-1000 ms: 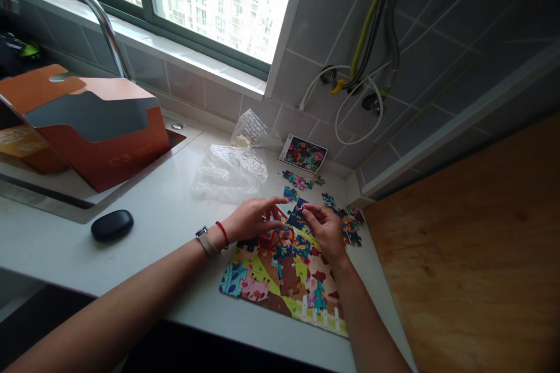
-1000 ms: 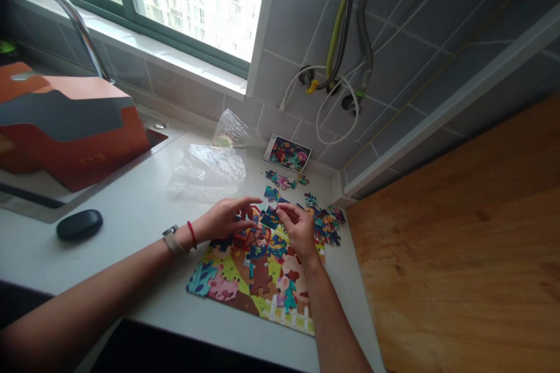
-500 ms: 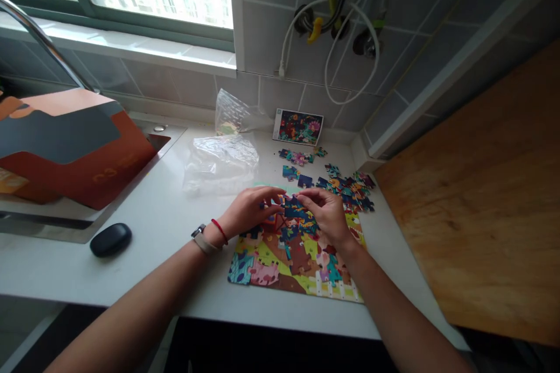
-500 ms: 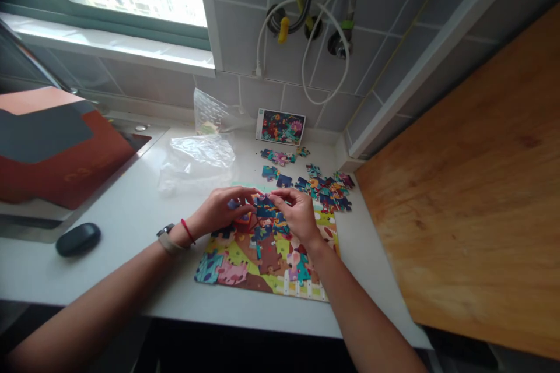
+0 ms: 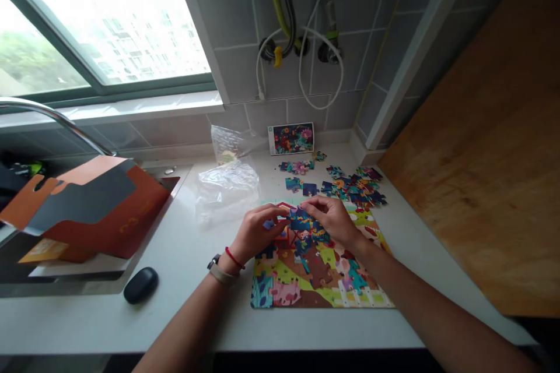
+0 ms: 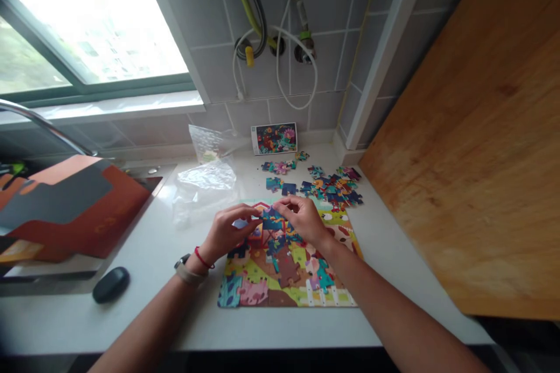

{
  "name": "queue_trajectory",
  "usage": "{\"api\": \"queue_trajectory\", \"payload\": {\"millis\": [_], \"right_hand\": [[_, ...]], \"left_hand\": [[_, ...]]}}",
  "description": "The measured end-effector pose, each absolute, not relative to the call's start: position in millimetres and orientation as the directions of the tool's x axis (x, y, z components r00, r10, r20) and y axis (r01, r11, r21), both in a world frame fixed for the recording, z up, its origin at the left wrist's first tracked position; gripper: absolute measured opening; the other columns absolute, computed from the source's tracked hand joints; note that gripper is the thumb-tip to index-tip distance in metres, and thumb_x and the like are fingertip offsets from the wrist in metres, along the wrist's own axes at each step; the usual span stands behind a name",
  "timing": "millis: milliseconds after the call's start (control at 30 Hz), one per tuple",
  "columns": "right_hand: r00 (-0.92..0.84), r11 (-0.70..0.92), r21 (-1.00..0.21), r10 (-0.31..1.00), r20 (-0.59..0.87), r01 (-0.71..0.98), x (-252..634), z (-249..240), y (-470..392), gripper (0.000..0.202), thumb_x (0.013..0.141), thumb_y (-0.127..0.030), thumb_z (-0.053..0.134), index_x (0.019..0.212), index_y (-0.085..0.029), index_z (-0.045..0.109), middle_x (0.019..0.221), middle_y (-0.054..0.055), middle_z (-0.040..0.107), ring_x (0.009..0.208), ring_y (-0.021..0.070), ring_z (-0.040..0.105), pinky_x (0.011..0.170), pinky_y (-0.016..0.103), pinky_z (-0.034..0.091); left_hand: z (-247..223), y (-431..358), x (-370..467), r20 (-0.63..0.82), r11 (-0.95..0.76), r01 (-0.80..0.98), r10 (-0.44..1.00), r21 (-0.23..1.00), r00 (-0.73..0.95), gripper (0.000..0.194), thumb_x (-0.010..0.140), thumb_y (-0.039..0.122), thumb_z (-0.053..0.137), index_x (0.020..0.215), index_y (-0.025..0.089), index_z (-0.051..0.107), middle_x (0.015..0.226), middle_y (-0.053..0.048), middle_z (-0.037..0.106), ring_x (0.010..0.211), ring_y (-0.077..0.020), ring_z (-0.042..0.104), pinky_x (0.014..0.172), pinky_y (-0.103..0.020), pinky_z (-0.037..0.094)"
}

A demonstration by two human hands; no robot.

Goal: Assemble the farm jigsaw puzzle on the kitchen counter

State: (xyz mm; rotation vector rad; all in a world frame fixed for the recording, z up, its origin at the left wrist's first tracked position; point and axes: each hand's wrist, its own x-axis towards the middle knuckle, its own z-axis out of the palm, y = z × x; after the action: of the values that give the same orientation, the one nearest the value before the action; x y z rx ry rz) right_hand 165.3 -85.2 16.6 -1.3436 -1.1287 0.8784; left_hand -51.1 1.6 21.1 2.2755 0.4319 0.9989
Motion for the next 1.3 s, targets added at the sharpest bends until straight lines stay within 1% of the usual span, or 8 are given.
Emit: {"api": "queue_trajectory", "payload": {"millis": [133,300,500,633,800,900,1033,1300], "right_hand": [[0.282,0.051,-0.985,0.955,0.096,0.163,165.6,14.4,-84.9,0.033,0.084,-0.052,0.075,0.094,-0.02,0.08,0.087,0.006,0.078,0.072,0.0189,0.069,0.068,0.031,0.056],[0.227,0.014,-0.984,0.972,0.055,0.176,166.1,12.1,-84.3,0.04,0.082,-0.051,0.076,0.104,-0.018,0.079,0.096,0.009,0.08,0.075,0.0211,0.072,0.067,0.033,0.06],[0.187,0.091,-0.984,0.975,0.12,0.156,166.5,6.8,-84.4,0.033,0.085,-0.05,0.076,0.099,-0.021,0.084,0.1,0.009,0.082,0.09,0.0267,0.077,0.083,0.038,0.062],[0.223,0.108,-0.986,0.966,0.134,0.125,164.6,1.6,-85.5,0.031,0.083,-0.05,0.079,0.094,-0.022,0.085,0.098,0.009,0.082,0.091,0.0266,0.077,0.085,0.037,0.063],[0.279,0.101,-0.992,0.953,0.119,0.079,175.7,6.3,-83.9,0.045,0.078,-0.05,0.084,0.113,-0.022,0.081,0.091,0.006,0.079,0.084,0.0227,0.075,0.081,0.036,0.064],[0.37,0.121,-0.99,0.919,0.138,0.068,199.1,8.7,-83.3,0.048,0.073,-0.052,0.089,0.11,-0.022,0.081,0.091,0.006,0.079,0.086,0.0227,0.075,0.083,0.036,0.064],[0.507,0.13,-0.989,0.85,0.147,0.069,234.9,4.4,-91.0,0.048,0.067,-0.054,0.093,0.102,-0.023,0.081,0.092,0.006,0.079,0.088,0.0228,0.075,0.086,0.037,0.064],[0.554,0.074,-0.986,0.819,0.146,0.15,252.9,-3.5,-99.5,0.049,0.064,-0.059,0.092,0.089,-0.019,0.08,0.089,0.009,0.081,0.081,0.0244,0.075,0.08,0.038,0.064]], "left_hand": [[21.0,1.6,-50.8,0.557,-0.767,0.037,0.498,0.641,0.664,0.008,0.094,0.017,0.073,0.102,0.02,0.075,0.097,-0.006,0.078,0.087,-0.0171,0.075,0.076,-0.027,0.061],[21.4,0.1,-50.3,0.561,-0.766,0.035,0.5,0.642,0.66,0.005,0.094,0.017,0.074,0.098,0.019,0.075,0.094,-0.006,0.076,0.076,-0.0149,0.072,0.067,-0.025,0.059],[26.8,-5.9,-48.0,0.558,-0.756,0.039,0.516,0.654,0.65,0.004,0.093,0.022,0.076,0.094,0.018,0.075,0.088,-0.005,0.076,0.07,-0.0136,0.069,0.064,-0.024,0.058],[27.5,-7.4,-45.8,0.576,-0.758,0.02,0.512,0.651,0.637,0.008,0.095,0.025,0.076,0.091,0.018,0.074,0.089,-0.006,0.076,0.074,-0.0149,0.07,0.065,-0.025,0.058],[26.6,-8.7,-45.2,0.555,-0.755,0.03,0.508,0.655,0.658,0.01,0.095,0.026,0.076,0.103,0.019,0.074,0.096,-0.007,0.076,0.078,-0.0146,0.071,0.071,-0.026,0.059],[26.0,-9.1,-44.9,0.522,-0.753,0.051,0.502,0.656,0.689,0.016,0.097,0.029,0.075,0.109,0.02,0.073,0.1,-0.008,0.076,0.085,-0.0173,0.072,0.076,-0.03,0.06],[28.1,-11.1,-43.3,0.554,-0.806,-0.011,0.397,0.592,0.732,0.012,0.1,0.029,0.07,0.103,0.02,0.076,0.095,-0.008,0.077,0.088,-0.0204,0.073,0.079,-0.034,0.06],[30.2,-16.9,-40.5,0.496,-0.808,-0.021,0.34,0.589,0.799,0.012,0.1,0.028,0.07,0.105,0.021,0.077,0.094,-0.008,0.077,0.088,-0.0211,0.072,0.082,-0.036,0.06]]}}
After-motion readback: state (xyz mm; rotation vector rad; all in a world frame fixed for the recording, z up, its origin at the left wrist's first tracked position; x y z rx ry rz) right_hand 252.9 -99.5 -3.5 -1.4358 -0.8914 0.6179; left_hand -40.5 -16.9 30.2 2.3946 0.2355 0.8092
